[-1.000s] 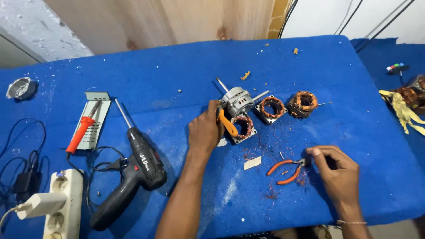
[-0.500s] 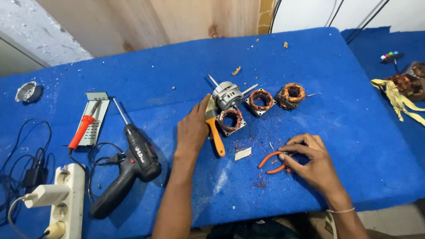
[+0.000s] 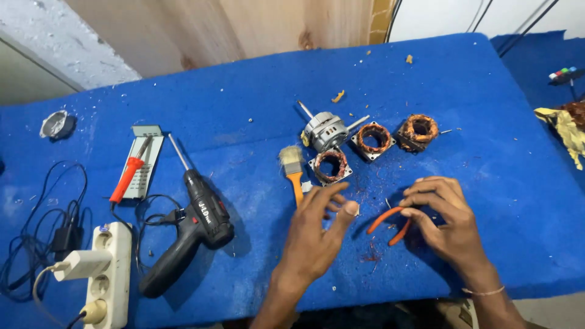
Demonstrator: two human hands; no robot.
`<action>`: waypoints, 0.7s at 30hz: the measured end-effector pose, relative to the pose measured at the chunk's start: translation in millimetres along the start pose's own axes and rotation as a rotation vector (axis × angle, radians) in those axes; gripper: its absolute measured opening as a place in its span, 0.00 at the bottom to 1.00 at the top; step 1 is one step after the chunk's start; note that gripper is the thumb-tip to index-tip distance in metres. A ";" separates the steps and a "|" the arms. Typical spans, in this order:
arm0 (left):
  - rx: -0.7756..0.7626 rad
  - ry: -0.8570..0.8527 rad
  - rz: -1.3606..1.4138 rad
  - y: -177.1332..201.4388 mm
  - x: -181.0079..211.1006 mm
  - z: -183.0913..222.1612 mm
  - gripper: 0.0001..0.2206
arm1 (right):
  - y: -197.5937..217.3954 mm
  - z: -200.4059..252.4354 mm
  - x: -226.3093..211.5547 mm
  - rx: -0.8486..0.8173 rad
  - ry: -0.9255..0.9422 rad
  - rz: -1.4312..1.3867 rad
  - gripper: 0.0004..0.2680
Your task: Disassembling an electric motor using pliers and a brush on a repair bench
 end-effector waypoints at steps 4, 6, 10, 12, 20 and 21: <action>-0.364 0.185 0.361 -30.1 -19.3 8.4 0.23 | -16.1 -26.3 -33.3 -0.025 0.171 -0.123 0.03; -0.633 0.317 0.681 -40.6 -2.9 10.7 0.35 | -22.1 -41.7 -46.7 -0.105 0.272 -0.216 0.03; -0.651 0.463 1.003 -66.2 -40.4 3.5 0.29 | -22.9 -70.8 -54.0 -0.208 0.325 -0.330 0.03; -0.663 0.551 1.123 -71.2 -56.3 -2.4 0.18 | -17.2 -89.9 -67.0 -0.422 0.120 -0.348 0.07; -0.575 0.259 0.607 -65.5 -78.3 -47.1 0.16 | -28.4 -137.6 3.3 -0.548 0.021 0.137 0.18; -0.529 0.244 0.592 -61.6 -80.7 -48.4 0.17 | -31.6 -138.5 4.8 -0.617 -0.019 0.175 0.19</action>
Point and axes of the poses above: each hand's wrist, its own z-axis away from the middle knuckle, its own y-axis out of the back of the hand, x = y × z, the point moved 3 cm from there along -z, towards the middle knuckle, and after that the axes turned 5 degrees about x, right-handed, at the moved point
